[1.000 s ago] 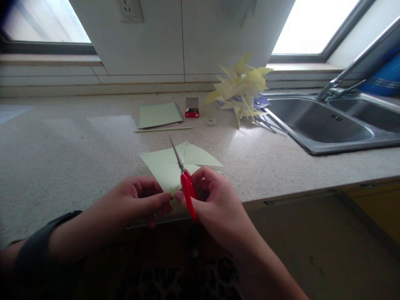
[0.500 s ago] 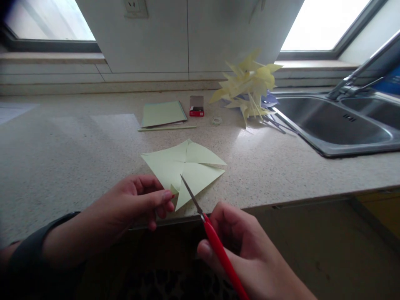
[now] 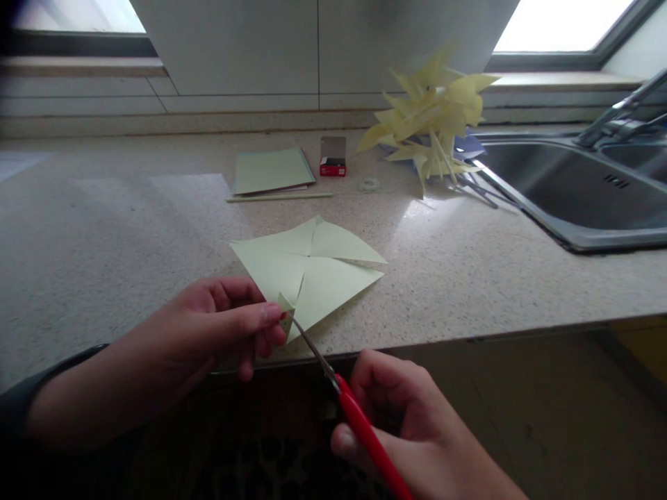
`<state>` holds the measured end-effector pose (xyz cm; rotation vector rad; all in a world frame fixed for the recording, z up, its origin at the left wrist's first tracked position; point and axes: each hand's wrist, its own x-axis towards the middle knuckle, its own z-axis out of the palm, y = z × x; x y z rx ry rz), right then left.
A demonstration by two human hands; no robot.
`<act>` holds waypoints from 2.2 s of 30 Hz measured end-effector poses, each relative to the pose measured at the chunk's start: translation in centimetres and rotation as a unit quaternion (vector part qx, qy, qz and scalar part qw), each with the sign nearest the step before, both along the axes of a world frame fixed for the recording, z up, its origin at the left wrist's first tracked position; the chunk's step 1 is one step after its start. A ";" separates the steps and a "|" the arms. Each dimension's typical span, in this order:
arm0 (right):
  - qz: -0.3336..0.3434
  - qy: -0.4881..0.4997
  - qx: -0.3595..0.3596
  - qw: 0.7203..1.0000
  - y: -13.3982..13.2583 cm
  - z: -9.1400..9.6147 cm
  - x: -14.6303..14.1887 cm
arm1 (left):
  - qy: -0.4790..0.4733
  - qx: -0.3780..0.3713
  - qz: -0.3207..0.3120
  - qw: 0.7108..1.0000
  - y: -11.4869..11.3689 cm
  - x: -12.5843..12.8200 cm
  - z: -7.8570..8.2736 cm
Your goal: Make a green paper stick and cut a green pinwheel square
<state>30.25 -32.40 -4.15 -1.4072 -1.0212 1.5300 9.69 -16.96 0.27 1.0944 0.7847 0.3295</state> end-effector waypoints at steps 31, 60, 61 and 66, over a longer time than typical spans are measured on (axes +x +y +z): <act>-0.003 -0.023 0.041 0.999 0.7 0.3 0.0 | 0.035 0.032 -0.006 0.999 0.1 0.0 0.0; -0.004 -0.007 0.032 0.999 0.9 0.5 -0.1 | 0.034 0.045 -0.013 0.998 0.1 -0.1 -0.3; -0.004 -0.006 0.032 0.999 0.9 0.4 -0.1 | 0.034 0.044 -0.012 0.998 0.1 -0.1 -0.3; 0.003 -0.010 0.025 1.000 0.9 0.6 -0.2 | 0.037 0.040 -0.006 0.999 0.1 -0.2 -0.1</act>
